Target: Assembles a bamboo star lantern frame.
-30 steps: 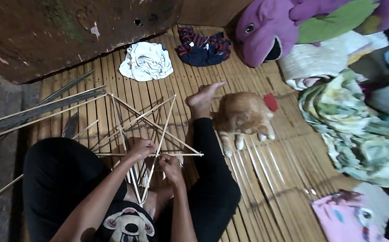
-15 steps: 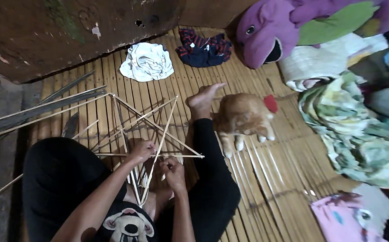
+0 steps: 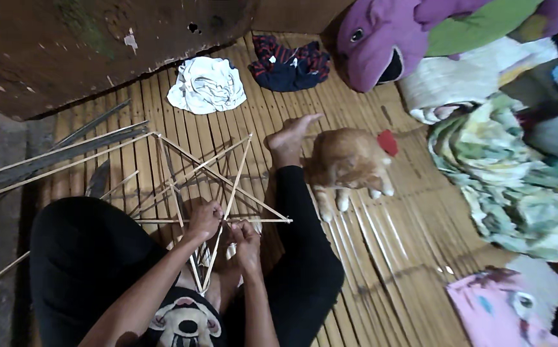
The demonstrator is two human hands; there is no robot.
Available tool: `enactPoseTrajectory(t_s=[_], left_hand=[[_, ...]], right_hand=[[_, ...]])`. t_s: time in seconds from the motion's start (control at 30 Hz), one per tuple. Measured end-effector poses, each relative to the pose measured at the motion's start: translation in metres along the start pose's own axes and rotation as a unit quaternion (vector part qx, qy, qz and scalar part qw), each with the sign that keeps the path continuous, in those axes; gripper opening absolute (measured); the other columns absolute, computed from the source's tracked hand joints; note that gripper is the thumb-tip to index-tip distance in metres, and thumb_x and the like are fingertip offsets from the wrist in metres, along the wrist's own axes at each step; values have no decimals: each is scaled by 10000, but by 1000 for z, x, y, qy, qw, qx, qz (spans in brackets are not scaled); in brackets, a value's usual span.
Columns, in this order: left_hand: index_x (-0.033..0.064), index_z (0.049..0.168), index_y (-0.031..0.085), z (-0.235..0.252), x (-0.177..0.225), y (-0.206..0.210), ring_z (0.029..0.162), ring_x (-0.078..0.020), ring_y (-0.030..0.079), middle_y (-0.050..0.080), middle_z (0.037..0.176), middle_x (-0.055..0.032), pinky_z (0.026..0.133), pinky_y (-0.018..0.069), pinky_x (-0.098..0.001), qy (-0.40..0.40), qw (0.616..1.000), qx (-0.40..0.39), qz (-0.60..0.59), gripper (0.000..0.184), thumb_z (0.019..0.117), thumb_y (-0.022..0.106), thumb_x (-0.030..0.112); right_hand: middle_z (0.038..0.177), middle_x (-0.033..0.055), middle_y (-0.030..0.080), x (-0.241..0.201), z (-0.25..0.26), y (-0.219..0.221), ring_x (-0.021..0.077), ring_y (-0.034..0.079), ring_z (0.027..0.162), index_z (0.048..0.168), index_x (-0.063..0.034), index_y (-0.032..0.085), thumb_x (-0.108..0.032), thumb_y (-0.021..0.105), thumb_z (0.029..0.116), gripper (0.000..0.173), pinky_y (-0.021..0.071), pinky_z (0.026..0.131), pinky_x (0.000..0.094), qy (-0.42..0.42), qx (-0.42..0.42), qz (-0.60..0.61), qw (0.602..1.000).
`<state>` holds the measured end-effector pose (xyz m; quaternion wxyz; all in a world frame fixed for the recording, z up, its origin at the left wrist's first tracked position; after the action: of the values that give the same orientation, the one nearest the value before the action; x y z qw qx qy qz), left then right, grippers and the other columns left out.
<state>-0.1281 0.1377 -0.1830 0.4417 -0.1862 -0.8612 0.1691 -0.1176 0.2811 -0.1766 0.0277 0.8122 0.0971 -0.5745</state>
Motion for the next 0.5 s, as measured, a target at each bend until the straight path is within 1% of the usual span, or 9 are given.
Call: enactPoseTrajectory(t_s=[0.1, 0.17, 0.23, 0.27, 0.3, 0.43, 0.5], left_hand=[[-7, 1224, 654, -4, 0, -3, 1103, -265, 653, 682, 1165, -169, 1008, 493, -428, 10, 1000, 17, -21, 240, 1060, 525, 111], [0, 1217, 644, -6, 0, -4, 1055, -238, 657, 680, 1130, -154, 973, 508, -408, 18, 999, 12, -49, 227, 1065, 524, 119], [-3, 1219, 638, -7, -3, -3, 1026, -225, 669, 683, 1124, -148, 956, 518, -403, 13, 998, 5, -63, 227, 1069, 516, 117], [-2, 1221, 636, -6, -6, -3, 1010, -221, 689, 688, 1131, -146, 945, 545, -399, 9, 998, 4, -62, 230, 1070, 508, 115], [0, 1221, 636, -5, -8, -1, 1000, -226, 695, 688, 1135, -149, 937, 553, -403, 4, 998, 6, -60, 232, 1069, 502, 113], [11, 1211, 646, -3, -10, 2, 1001, -244, 691, 683, 1134, -157, 937, 548, -420, -5, 998, 27, -52, 228, 1065, 506, 116], [3, 1209, 648, -4, -10, -1, 1021, -245, 690, 687, 1139, -156, 950, 545, -414, 7, 997, 34, -65, 231, 1063, 506, 112]], right_hand=[[703, 5, 618, 6, 1, -6, 77, 613, 589, 865, -7, 576, -3, 468, 1033, 199, 567, 604, 248, 5, 6, 54, 999], [713, 8, 621, 11, 3, -12, 83, 603, 587, 868, -20, 568, -7, 442, 1050, 222, 561, 595, 247, 22, 33, 109, 993], [694, 10, 616, 16, 4, -13, 88, 596, 569, 870, -25, 558, -24, 431, 1065, 232, 556, 578, 249, 36, 57, 139, 988], [693, 9, 609, 16, 4, -12, 87, 589, 567, 872, -23, 557, -25, 432, 1063, 228, 552, 576, 249, 35, 62, 140, 988], [696, 8, 604, 15, 4, -11, 85, 584, 570, 872, -21, 560, -26, 438, 1060, 224, 549, 580, 249, 32, 63, 132, 989], [691, 6, 599, 12, 2, -9, 81, 581, 567, 851, -24, 562, -6, 457, 1045, 222, 549, 580, 244, 17, 51, 114, 992], [714, 12, 623, 12, 3, -9, 80, 587, 570, 846, -25, 559, 3, 452, 1038, 222, 554, 585, 242, 3, 32, 126, 991]])
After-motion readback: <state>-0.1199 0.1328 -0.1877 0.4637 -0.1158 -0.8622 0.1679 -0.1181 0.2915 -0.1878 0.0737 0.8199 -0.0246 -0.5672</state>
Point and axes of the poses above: each hand's wrist, its own z-axis towards the middle knuckle, its own y-axis out of the palm, x = y × z, the point moved 8 cm from there along z, towards the middle knuckle
